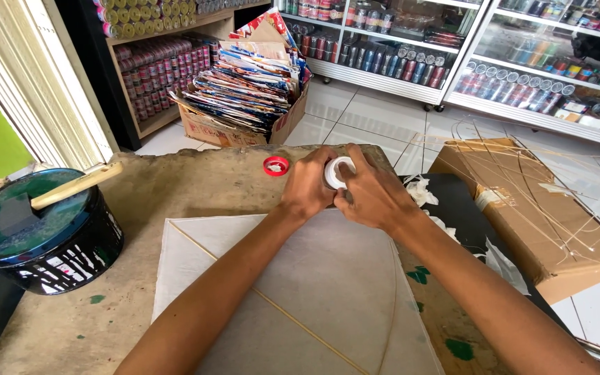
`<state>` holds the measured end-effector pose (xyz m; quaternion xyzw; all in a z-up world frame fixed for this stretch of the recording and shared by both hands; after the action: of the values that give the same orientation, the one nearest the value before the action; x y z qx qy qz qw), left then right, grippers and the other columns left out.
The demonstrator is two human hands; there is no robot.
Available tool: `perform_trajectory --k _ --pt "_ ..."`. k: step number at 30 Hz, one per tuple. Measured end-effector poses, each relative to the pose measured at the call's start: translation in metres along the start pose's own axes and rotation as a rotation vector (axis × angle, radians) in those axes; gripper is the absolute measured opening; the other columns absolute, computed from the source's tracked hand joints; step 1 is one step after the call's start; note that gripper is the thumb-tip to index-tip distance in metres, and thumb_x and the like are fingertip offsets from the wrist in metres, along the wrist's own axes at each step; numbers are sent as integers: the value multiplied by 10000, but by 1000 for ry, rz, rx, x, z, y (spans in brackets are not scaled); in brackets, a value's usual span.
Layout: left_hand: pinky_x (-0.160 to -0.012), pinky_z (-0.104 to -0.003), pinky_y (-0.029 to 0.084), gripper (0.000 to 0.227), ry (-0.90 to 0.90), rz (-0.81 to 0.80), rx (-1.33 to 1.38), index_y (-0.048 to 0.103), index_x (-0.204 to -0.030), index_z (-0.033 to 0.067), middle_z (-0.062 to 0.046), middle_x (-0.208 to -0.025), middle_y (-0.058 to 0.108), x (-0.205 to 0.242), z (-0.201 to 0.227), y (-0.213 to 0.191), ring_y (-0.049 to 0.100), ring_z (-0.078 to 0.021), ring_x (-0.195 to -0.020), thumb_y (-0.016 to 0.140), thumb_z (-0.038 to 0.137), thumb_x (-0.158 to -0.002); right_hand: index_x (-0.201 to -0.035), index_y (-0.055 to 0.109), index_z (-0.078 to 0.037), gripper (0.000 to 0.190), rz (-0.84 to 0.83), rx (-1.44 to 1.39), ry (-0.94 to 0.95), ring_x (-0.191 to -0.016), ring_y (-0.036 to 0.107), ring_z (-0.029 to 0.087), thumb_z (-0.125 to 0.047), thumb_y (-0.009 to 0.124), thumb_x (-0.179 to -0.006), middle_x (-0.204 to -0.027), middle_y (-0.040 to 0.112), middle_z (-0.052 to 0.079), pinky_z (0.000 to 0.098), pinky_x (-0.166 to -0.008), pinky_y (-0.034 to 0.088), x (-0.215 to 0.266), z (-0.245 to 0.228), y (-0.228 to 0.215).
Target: The person is assembling a kite by applying glue to the edges of the paper and folding it over the bamboo frame.
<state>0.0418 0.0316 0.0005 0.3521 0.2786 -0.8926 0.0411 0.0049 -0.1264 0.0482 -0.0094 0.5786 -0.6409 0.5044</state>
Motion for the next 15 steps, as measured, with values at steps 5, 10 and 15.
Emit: perform_trajectory --k 5,10,15 --pt "-813 -489 597 520 7 -5 11 607 -1090 133 -136 -991 716 0 4 -3 721 -403 -969 846 86 -631 -1121 755 -4 430 -4 -88 32 -879 717 384 -271 672 -794 -1238 500 159 428 -650 638 -1 -4 -14" --pt "-851 -481 594 576 2 -41 12 605 -1102 107 -152 -1002 715 0 12 -10 717 -399 -997 890 97 -601 -1175 735 23 474 -46 -430 259 -967 702 410 -165 742 -740 -1266 506 216 402 -729 641 5 -7 -24" --pt "-868 -457 593 627 -29 -42 76 620 -1103 114 -133 -1009 725 -5 5 -10 720 -366 -1020 948 159 -570 -1150 762 -78 473 77 -751 543 -1049 668 426 -106 814 -681 -1240 556 180 400 -810 596 9 1 -19"
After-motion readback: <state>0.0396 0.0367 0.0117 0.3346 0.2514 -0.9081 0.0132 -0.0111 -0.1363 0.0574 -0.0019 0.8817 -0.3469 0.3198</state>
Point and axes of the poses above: each hand's wrist, its own x-axis away from the middle knuckle, its own y-axis out of the palm, z = x × y, the point moved 1 cm from there along -x, towards the middle knuckle
